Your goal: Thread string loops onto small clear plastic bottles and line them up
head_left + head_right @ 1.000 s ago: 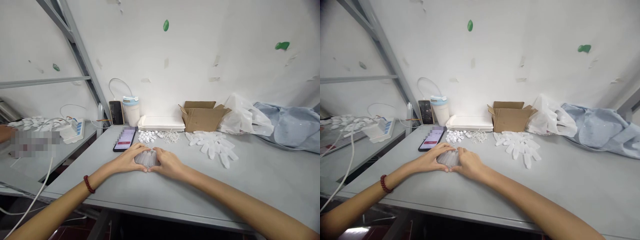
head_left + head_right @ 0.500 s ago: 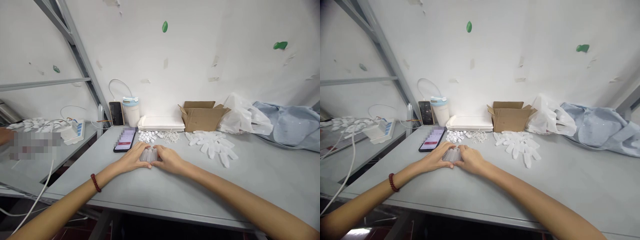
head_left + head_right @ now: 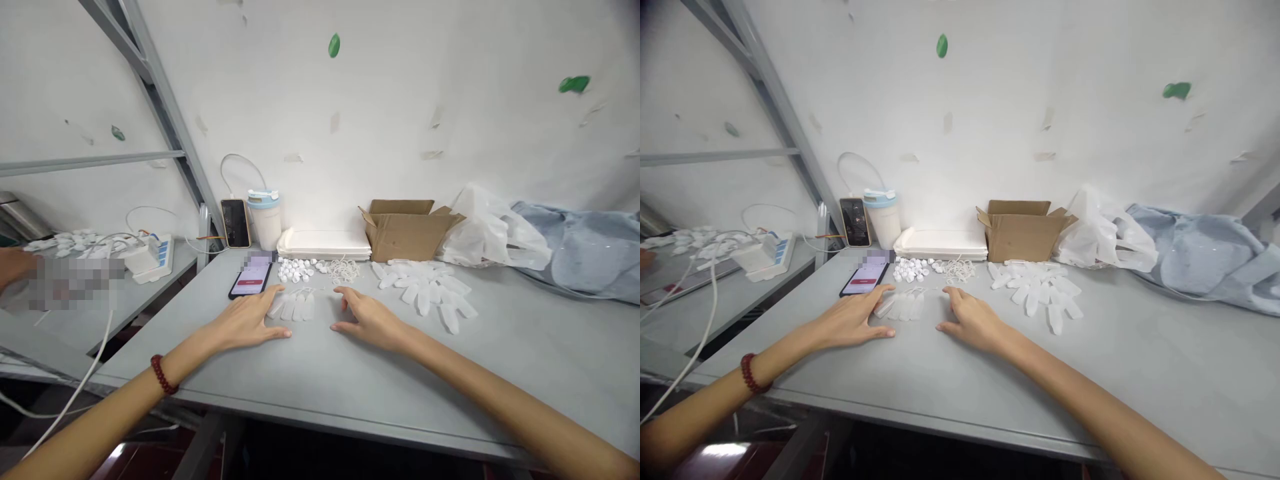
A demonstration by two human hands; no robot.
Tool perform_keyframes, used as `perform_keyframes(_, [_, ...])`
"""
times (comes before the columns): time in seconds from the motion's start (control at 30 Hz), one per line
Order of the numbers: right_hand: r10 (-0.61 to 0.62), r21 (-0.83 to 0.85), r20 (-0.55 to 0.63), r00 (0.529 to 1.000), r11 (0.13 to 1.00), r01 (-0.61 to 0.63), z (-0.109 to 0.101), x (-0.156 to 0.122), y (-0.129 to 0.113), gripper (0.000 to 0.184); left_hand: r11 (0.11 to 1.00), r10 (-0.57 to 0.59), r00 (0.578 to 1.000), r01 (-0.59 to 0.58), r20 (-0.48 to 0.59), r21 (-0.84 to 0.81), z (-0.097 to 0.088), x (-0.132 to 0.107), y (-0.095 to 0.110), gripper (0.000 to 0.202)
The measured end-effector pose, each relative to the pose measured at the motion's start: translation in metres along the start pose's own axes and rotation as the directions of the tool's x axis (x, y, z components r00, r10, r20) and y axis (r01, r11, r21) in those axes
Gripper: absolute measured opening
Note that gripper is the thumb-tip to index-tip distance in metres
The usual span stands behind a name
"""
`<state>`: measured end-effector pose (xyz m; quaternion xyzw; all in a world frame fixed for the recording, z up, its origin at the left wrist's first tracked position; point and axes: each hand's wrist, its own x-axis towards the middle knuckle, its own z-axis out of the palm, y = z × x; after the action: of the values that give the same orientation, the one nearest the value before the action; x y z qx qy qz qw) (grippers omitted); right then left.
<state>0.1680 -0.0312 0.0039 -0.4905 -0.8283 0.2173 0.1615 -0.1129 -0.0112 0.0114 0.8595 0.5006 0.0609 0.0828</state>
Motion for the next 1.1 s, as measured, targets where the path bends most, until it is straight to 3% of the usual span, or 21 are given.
perform_keyframes(0.23, [0.043, -0.029, -0.114, 0.993, 0.999, -0.046, -0.021, -0.005, 0.025, 0.057, 1.000, -0.001, 1.000, 0.001, -0.023, 0.002, 0.000, -0.001, 0.011, 0.076])
perform_keyframes(0.37, [0.022, -0.083, -0.201, 0.979, 0.996, -0.040, -0.025, -0.002, 0.027, 0.052, 0.999, -0.018, 1.000, 0.018, -0.007, 0.042, -0.011, -0.001, 0.008, 0.065])
perform_keyframes(0.43, [0.029, -0.138, -0.217, 0.976, 0.989, -0.060, -0.029, 0.000, 0.027, 0.050, 0.998, -0.011, 0.999, 0.014, -0.052, 0.063, -0.018, 0.003, 0.010, 0.056])
perform_keyframes(0.53, [0.050, -0.243, -0.246, 0.968, 0.964, -0.112, -0.035, 0.002, 0.026, 0.042, 0.993, 0.081, 0.985, -0.067, -0.150, 0.092, -0.025, 0.020, 0.023, 0.047])
perform_keyframes(0.6, [0.052, -0.315, -0.270, 0.961, 0.939, -0.139, -0.038, 0.004, 0.027, 0.036, 0.970, 0.221, 0.961, -0.200, -0.164, 0.135, -0.025, 0.039, 0.038, 0.038])
perform_keyframes(0.7, [0.052, -0.415, -0.285, 0.957, 0.893, -0.172, -0.040, 0.005, 0.034, 0.034, 0.936, 0.332, 0.933, -0.308, -0.137, 0.174, -0.021, 0.073, 0.060, 0.029])
perform_keyframes(0.87, [0.078, -0.487, -0.281, 0.957, 0.847, -0.212, -0.045, 0.001, 0.047, 0.038, 0.909, 0.364, 0.931, -0.359, 0.019, 0.211, -0.008, 0.120, 0.077, 0.025])
perform_keyframes(1.0, [0.044, -0.464, -0.269, 0.962, 0.870, -0.169, -0.055, -0.006, 0.056, 0.041, 0.901, 0.408, 0.912, -0.408, 0.033, 0.149, -0.005, 0.131, 0.073, 0.021])
perform_keyframes(1.1, [0.040, -0.438, -0.255, 0.966, 0.886, -0.152, -0.059, -0.009, 0.061, 0.045, 0.914, 0.406, 0.913, -0.405, -0.040, 0.025, -0.010, 0.125, 0.068, 0.019])
